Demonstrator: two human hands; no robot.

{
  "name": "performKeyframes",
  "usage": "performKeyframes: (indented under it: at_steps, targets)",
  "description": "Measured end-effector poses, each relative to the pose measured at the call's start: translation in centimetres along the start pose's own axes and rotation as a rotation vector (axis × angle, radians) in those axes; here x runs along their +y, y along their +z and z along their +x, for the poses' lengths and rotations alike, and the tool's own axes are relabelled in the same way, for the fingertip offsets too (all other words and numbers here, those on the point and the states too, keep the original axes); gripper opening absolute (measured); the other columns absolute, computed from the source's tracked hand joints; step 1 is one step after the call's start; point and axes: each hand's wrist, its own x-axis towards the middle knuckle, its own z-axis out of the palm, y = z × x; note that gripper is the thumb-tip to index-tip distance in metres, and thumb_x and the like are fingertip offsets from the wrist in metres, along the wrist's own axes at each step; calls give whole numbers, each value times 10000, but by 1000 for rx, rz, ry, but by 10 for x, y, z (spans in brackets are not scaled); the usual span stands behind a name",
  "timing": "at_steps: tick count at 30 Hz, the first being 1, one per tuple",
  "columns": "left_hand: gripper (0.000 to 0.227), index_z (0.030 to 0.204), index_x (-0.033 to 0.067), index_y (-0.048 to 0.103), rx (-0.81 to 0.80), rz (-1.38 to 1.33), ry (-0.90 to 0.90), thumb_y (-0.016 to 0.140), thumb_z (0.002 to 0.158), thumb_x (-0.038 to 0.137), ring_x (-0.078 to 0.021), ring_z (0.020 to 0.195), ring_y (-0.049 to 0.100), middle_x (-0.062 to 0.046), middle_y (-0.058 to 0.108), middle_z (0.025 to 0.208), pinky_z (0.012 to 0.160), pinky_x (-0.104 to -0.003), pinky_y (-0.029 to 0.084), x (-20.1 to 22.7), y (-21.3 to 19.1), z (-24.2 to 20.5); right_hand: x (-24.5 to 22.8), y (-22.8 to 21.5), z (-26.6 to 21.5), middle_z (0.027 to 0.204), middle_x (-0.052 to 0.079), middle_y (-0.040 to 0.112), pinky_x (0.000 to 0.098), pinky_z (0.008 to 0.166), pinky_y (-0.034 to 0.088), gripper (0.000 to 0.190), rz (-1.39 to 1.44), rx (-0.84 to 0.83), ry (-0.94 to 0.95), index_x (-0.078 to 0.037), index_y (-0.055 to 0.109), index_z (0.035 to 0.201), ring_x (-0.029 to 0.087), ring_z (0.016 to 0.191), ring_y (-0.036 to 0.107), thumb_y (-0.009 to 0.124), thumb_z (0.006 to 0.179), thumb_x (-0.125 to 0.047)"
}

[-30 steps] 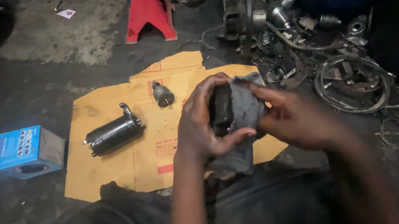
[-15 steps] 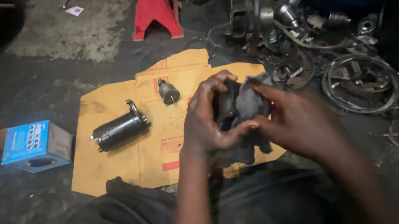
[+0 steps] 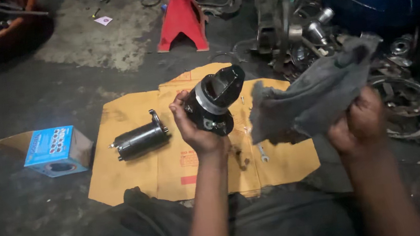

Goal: The person wipes a starter motor with a cloth, rotating the component to clean both the exterior housing and the gear section.

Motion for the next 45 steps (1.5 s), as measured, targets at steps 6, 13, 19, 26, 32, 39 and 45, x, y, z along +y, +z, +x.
performKeyframes:
  at_steps: [6,13,19,26,32,39,45]
  targets:
    - [594,1363,59,411,-260,428,279,578,1058,540,-290,1285,576,-222,578,1362,1173,-419,442,13,13,-8,21,14,3,1314,178,652,474,1138,507,325,134,75,4,15,594,1310,314,1241,646,390,1176,-200]
    - [689,1324,60,394,-459,465,293,782,949,488,-269,1230,583,-219,536,1433,1082,-385,487,32,28,-15,16,20,1,1312,164,658,456,1128,520,358,128,78,-29,14,608,1302,299,1246,642,382,1167,-229]
    - [650,1263,71,382,-644,641,382,824,941,421,-228,1204,577,-221,554,1383,1082,-328,468,44,34,-16,5,57,-17,1285,216,599,504,1057,515,301,-65,15,-103,-46,600,1293,348,1171,602,421,1126,-222]
    - [715,1157,102,317,-604,618,479,908,850,363,-212,1161,579,-230,540,1372,1021,-314,515,53,51,-20,7,108,-10,1466,194,476,677,1136,212,584,-2151,-524,-738,-79,659,1237,503,1446,289,739,692,-275]
    - [614,1131,85,317,-625,816,621,860,899,255,-294,1188,620,-246,577,1324,1035,-352,524,58,64,-30,22,113,-17,1443,198,527,630,1135,296,327,-2117,-246,-749,-73,763,1066,441,1408,368,818,765,-188]
    - [590,1162,110,305,-586,707,548,829,926,244,-271,1169,609,-245,547,1364,1031,-360,521,37,66,-38,30,93,-5,1387,120,577,390,1000,502,162,-1272,-160,-377,-45,608,910,207,1229,617,730,830,-115]
    - [462,1326,65,332,-279,473,383,662,1023,176,-265,1212,581,-219,555,1338,1131,-392,484,30,50,-25,38,60,-4,1464,188,499,435,1107,402,364,-740,-73,-314,3,498,1143,285,1342,509,682,895,-189]
